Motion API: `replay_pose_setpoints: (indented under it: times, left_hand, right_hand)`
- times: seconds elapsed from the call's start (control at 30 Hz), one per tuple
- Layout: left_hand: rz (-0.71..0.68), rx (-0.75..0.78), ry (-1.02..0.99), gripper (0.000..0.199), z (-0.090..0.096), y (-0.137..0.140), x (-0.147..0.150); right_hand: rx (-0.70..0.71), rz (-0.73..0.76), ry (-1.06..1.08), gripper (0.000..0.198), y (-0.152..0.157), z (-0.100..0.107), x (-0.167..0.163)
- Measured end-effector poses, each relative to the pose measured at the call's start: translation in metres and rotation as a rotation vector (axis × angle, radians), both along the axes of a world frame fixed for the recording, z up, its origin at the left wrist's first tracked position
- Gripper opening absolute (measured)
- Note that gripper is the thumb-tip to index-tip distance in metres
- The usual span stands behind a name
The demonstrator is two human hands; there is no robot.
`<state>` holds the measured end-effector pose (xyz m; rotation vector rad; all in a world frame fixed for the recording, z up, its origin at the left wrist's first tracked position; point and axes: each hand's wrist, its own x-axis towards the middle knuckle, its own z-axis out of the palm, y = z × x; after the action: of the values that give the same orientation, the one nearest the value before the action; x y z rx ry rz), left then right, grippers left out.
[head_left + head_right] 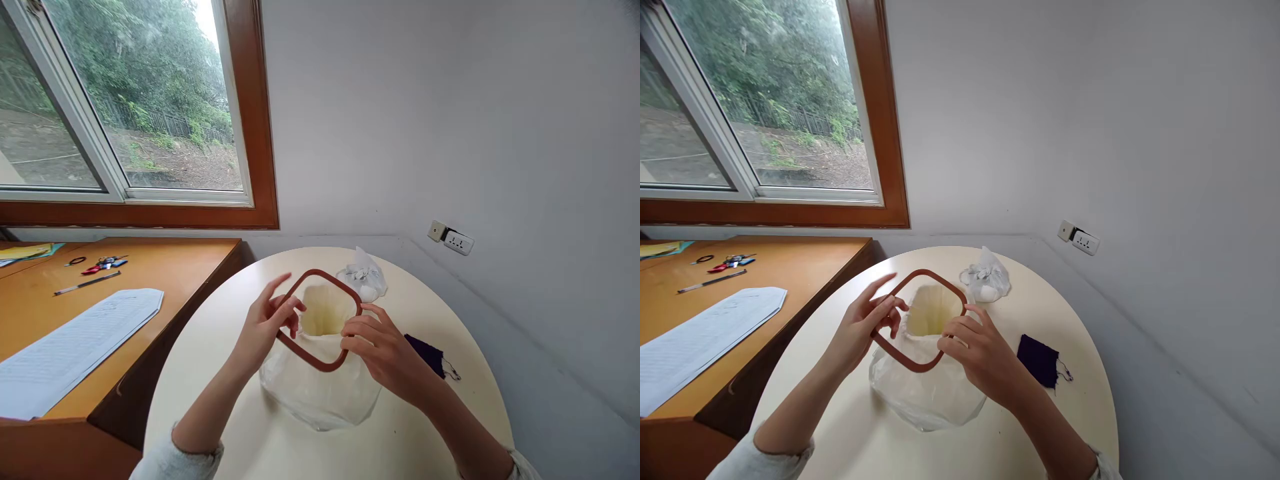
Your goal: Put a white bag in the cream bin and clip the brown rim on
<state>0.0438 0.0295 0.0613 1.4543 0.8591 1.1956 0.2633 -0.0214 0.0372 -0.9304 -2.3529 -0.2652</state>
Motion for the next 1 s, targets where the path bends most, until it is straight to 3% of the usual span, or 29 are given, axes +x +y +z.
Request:
replay_pose_setpoints:
  times: [0.17, 0.37, 0.63, 1.0]
  left_hand:
    - [0.082, 0.022, 0.187, 0.046, 0.000, 0.001, 0.003]
    - [0.099, 0.109, 0.396, 0.052, -0.014, 0.015, 0.008]
    - [0.089, 0.101, 0.438, 0.044, -0.023, 0.026, 0.010]
    - [0.037, 0.133, 0.401, 0.040, -0.028, 0.027, 0.006]
  right_hand:
    - [0.001, -0.113, 0.263, 0.024, 0.009, -0.007, 0.002]
    - [-0.249, -0.260, 0.601, 0.031, 0.038, -0.012, 0.004]
    - [-0.581, -0.176, 0.695, 0.040, 0.061, -0.017, 0.008]
    - [-0.579, -0.203, 0.545, 0.036, 0.064, -0.015, 0.011]
